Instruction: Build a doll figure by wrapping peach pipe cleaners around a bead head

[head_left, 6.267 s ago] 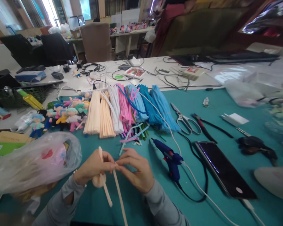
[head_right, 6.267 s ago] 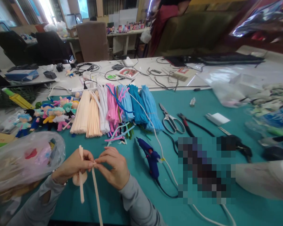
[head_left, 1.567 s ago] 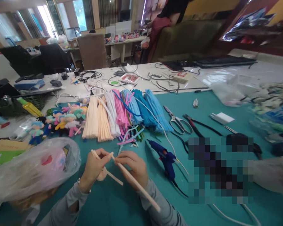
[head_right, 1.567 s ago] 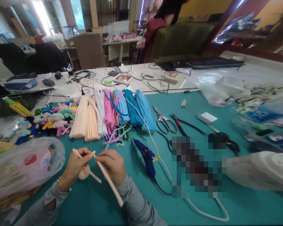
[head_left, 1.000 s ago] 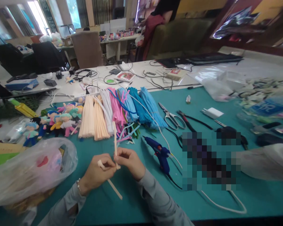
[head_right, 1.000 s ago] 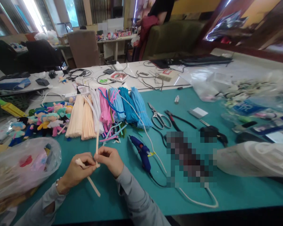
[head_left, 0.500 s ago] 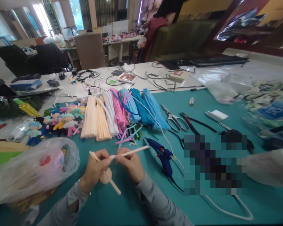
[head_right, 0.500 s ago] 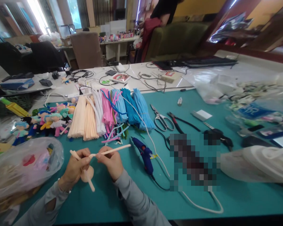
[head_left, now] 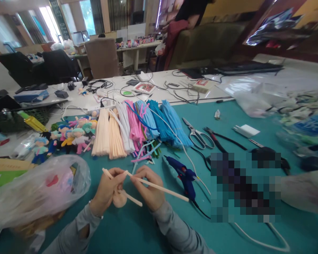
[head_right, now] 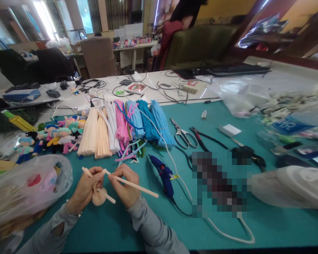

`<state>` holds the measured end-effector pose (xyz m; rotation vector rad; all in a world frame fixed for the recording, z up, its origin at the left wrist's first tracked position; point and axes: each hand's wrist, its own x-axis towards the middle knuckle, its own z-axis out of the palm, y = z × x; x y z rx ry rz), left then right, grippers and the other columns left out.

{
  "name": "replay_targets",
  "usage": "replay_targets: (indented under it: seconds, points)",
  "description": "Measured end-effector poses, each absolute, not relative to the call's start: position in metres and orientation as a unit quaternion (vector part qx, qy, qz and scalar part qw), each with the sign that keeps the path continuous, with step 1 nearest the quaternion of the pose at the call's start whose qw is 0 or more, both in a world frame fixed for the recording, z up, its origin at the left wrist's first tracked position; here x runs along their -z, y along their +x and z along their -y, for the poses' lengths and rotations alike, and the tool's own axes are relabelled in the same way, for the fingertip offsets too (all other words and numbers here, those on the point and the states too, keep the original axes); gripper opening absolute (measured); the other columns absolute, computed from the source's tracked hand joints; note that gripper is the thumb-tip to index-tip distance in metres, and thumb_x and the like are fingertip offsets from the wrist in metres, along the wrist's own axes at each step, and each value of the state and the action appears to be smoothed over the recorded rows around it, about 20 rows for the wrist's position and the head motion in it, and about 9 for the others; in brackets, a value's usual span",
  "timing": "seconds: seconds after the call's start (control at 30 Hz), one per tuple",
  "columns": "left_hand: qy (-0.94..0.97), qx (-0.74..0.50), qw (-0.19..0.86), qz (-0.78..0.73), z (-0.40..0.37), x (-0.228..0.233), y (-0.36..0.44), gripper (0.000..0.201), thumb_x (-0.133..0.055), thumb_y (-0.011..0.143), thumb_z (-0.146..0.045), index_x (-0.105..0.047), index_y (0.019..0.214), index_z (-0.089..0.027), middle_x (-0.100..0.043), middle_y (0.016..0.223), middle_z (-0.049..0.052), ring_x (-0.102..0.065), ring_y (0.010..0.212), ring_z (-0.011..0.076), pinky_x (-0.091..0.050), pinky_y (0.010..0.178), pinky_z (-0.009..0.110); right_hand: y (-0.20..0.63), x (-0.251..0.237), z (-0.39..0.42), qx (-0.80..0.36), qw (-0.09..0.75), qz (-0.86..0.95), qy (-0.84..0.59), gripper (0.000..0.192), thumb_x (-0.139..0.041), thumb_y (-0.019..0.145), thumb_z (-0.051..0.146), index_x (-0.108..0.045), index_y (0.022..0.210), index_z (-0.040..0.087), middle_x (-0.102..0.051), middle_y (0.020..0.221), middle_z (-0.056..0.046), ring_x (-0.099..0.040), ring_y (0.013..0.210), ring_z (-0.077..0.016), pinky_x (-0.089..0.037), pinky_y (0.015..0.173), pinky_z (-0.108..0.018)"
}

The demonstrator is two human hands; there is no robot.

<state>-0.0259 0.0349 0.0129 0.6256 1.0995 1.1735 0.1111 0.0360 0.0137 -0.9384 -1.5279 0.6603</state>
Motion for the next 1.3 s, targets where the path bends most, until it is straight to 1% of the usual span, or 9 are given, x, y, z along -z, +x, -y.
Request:
replay_targets:
  seconds: [0.17, 0.23, 0.43, 0.57, 0.73, 0.83, 0.97, 1.13, 1.3]
  points:
    - [0.296, -0.53, 0.618, -0.499, -0.036, -0.011, -0.029, 0.025, -0.075, 0.053, -0.031, -0.056, 0.054, -0.014, -0.041, 0.032, -0.009, -0.032, 0.031, 0.003, -0.02, 0.034, 0.016, 0.112, -0.015, -0.034, -0.248, 0.557, 0.696, -0.379, 0.007, -0.058, 0.077, 0.013, -0.061, 0.072, 0.017, -0.057, 0.066, -0.002, -0.053, 0.055, -0.0119, -0.043, 0.049, -0.023]
    - [0.303, -0.531, 0.603, -0.512, -0.037, -0.01, -0.03, 0.025, -0.075, 0.053, -0.032, -0.056, 0.054, -0.014, -0.04, 0.032, -0.009, -0.031, 0.031, 0.003, -0.019, 0.034, 0.017, 0.113, -0.014, -0.034, -0.223, 0.549, 0.717, -0.367, 0.007, -0.057, 0.078, 0.012, -0.062, 0.077, 0.016, -0.059, 0.07, -0.004, -0.055, 0.057, -0.0124, -0.044, 0.05, -0.023]
    - [0.373, -0.494, 0.55, -0.56, -0.038, -0.008, -0.032, 0.023, -0.074, 0.054, -0.032, -0.059, 0.052, -0.015, -0.039, 0.034, -0.009, -0.027, 0.032, 0.0033, -0.018, 0.034, 0.019, 0.118, -0.011, -0.036, -0.159, 0.528, 0.757, -0.351, 0.011, -0.054, 0.082, 0.015, -0.063, 0.077, 0.017, -0.062, 0.07, -0.006, -0.059, 0.065, -0.0154, -0.046, 0.058, -0.027]
    - [0.439, -0.471, 0.512, -0.569, -0.036, -0.012, -0.033, 0.018, -0.072, 0.058, -0.029, -0.062, 0.052, -0.015, -0.044, 0.039, -0.006, -0.03, 0.035, 0.0049, -0.021, 0.036, 0.02, 0.121, -0.013, -0.036, -0.163, 0.52, 0.765, -0.345, 0.015, -0.052, 0.082, 0.016, -0.065, 0.077, 0.019, -0.063, 0.07, -0.005, -0.059, 0.066, -0.0167, -0.046, 0.061, -0.03]
    - [0.495, -0.456, 0.489, -0.555, -0.031, -0.019, -0.032, 0.015, -0.07, 0.062, -0.023, -0.063, 0.051, -0.015, -0.052, 0.046, -0.002, -0.042, 0.045, 0.0086, -0.032, 0.044, 0.021, 0.121, -0.016, -0.036, -0.249, 0.536, 0.723, -0.357, 0.014, -0.055, 0.082, 0.02, -0.064, 0.07, 0.02, -0.063, 0.067, -0.005, -0.058, 0.065, -0.0173, -0.046, 0.059, -0.03]
    - [0.502, -0.451, 0.513, -0.531, -0.029, -0.02, -0.029, 0.016, -0.07, 0.061, -0.023, -0.061, 0.05, -0.016, -0.051, 0.047, -0.002, -0.042, 0.045, 0.009, -0.032, 0.043, 0.021, 0.12, -0.017, -0.037, -0.323, 0.537, 0.682, -0.377, 0.017, -0.06, 0.079, 0.027, -0.061, 0.064, 0.02, -0.06, 0.065, -0.004, -0.056, 0.061, -0.0161, -0.044, 0.056, -0.029]
    - [0.517, -0.447, 0.531, -0.501, -0.026, -0.02, -0.027, 0.018, -0.07, 0.059, -0.021, -0.058, 0.047, -0.016, -0.05, 0.047, -0.003, -0.043, 0.045, 0.0087, -0.033, 0.043, 0.021, 0.118, -0.016, -0.041, -0.445, 0.53, 0.615, -0.378, 0.027, -0.067, 0.073, 0.038, -0.057, 0.057, 0.018, -0.055, 0.061, -0.001, -0.051, 0.058, -0.0135, -0.041, 0.057, -0.027]
    - [0.547, -0.437, 0.549, -0.456, -0.025, -0.021, -0.029, 0.014, -0.07, 0.06, -0.02, -0.062, 0.05, -0.017, -0.056, 0.052, 0.0, -0.048, 0.048, 0.0106, -0.036, 0.047, 0.023, 0.116, -0.013, -0.044, -0.632, 0.477, 0.493, -0.361, 0.037, -0.073, 0.062, 0.046, -0.055, 0.054, 0.016, -0.05, 0.054, 0.004, -0.043, 0.051, -0.0086, -0.035, 0.052, -0.023]
    - [0.546, -0.442, 0.56, -0.44, -0.023, -0.022, -0.03, 0.013, -0.07, 0.059, -0.02, -0.062, 0.049, -0.017, -0.058, 0.054, 0.002, -0.049, 0.049, 0.0118, -0.037, 0.048, 0.024, 0.112, -0.012, -0.043, -0.711, 0.428, 0.432, -0.353, 0.038, -0.078, 0.054, 0.045, -0.055, 0.053, 0.015, -0.049, 0.048, 0.006, -0.04, 0.047, -0.0065, -0.032, 0.049, -0.022]
